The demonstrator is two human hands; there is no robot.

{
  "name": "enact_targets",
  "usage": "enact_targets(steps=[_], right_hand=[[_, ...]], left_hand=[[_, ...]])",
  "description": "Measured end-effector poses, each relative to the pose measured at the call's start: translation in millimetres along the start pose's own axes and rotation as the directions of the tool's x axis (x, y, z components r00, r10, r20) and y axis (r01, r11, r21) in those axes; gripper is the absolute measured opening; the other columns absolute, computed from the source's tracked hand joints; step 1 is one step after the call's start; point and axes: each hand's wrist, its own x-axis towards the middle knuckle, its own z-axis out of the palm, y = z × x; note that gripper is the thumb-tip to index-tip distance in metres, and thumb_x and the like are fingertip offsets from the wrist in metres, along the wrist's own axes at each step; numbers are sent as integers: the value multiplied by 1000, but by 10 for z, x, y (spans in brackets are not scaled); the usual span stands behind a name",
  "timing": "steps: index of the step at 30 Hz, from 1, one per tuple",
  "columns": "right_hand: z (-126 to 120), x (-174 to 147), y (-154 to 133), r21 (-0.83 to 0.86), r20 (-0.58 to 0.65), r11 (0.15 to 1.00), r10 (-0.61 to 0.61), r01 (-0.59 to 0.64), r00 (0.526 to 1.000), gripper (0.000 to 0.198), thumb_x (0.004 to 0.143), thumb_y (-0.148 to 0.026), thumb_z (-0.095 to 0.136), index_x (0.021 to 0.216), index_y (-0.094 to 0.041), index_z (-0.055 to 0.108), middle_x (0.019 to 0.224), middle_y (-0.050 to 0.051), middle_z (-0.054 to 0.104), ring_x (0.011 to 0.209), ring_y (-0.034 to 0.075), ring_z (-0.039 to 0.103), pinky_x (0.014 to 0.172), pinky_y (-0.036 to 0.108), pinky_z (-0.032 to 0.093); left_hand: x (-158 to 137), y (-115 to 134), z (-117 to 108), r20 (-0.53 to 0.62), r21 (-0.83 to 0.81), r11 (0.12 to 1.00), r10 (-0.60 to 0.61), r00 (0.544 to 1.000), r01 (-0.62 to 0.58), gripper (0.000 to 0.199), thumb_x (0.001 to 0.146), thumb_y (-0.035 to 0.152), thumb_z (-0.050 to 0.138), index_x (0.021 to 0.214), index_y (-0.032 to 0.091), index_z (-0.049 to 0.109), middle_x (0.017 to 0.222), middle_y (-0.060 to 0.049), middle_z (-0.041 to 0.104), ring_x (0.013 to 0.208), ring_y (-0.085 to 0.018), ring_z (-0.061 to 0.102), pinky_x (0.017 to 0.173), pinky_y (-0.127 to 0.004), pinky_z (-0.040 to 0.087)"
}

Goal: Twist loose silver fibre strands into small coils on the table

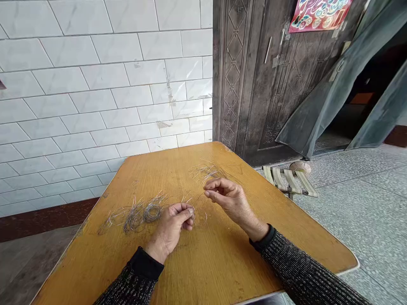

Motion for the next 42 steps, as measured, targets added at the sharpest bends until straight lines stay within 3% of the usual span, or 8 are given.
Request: enact_targets(steps=[6, 13, 17, 20, 23, 27, 32, 42], right_hand=[[27, -29, 56, -56, -45, 983, -175, 172, 984, 10, 73, -20, 63, 66, -20, 56, 80, 2, 59, 81, 15, 55, 60, 24, 43], [34, -35, 74, -84, -84, 977, -202, 195, 976, 13, 73, -20, 63, 63, -20, 55, 77, 1, 59, 80, 15, 55, 64, 26, 43], [24, -13, 48, -15, -92, 997, -71, 70, 993, 10, 71, -26, 66, 69, -20, 58, 74, 0, 58, 70, 13, 55, 59, 25, 44], [3, 17, 6, 69, -137, 994, 98, -89, 986, 18, 71, -34, 64, 80, -19, 60, 72, 0, 59, 58, 10, 54, 50, 22, 42], [-7, 33, -31, 89, -142, 984, 167, -156, 976, 27, 74, -43, 59, 85, -18, 60, 76, 2, 60, 58, 10, 53, 47, 21, 42], [20, 14, -46, 27, 19, 968, 248, -248, 969, 34, 76, -49, 53, 82, -16, 59, 74, 3, 59, 58, 10, 52, 45, 19, 40], [82, -18, -21, -104, 244, 924, 383, -369, 891, 27, 63, -40, 66, 70, -15, 57, 58, -3, 53, 48, 7, 47, 42, 18, 34], [71, 1, 131, -173, 106, 921, 371, -350, 923, 19, 65, -33, 61, 60, -17, 52, 49, -5, 47, 41, 5, 39, 38, 18, 30]], left_hand=[[-4, 10, 2, 14, -61, 997, -40, 999, 41, 18, 58, 24, 73, 64, 12, 61, 53, 2, 56, 47, -7, 48, 45, -18, 36], [-9, 29, 38, 29, -128, 988, -86, 996, 89, 22, 53, 24, 76, 62, 12, 60, 55, 2, 56, 46, -6, 47, 43, -17, 36], [-2, 29, 32, -2, -73, 996, -57, 998, 57, 20, 55, 24, 73, 62, 12, 60, 53, 2, 55, 46, -7, 48, 44, -18, 37], [-1, 37, 22, -54, 14, 1000, 3, 999, -3, 16, 58, 24, 70, 61, 12, 60, 50, 2, 54, 46, -8, 49, 45, -20, 38], [-5, 49, 24, -90, 42, 999, 27, 996, -23, 15, 59, 25, 68, 59, 13, 59, 50, 2, 54, 45, -8, 49, 45, -21, 39], [-5, 48, 35, -114, 57, 998, 45, 992, -39, 16, 60, 25, 68, 60, 13, 58, 51, 2, 54, 46, -8, 49, 46, -21, 40], [25, 24, 10, -144, 53, 995, 94, 985, -87, 17, 61, 27, 69, 64, 13, 60, 54, 1, 56, 50, -10, 52, 49, -23, 43], [43, -19, -32, -66, -68, 995, 70, 995, -74, 30, 72, 40, 63, 79, 11, 64, 71, -5, 61, 61, -13, 57, 55, -25, 46]])
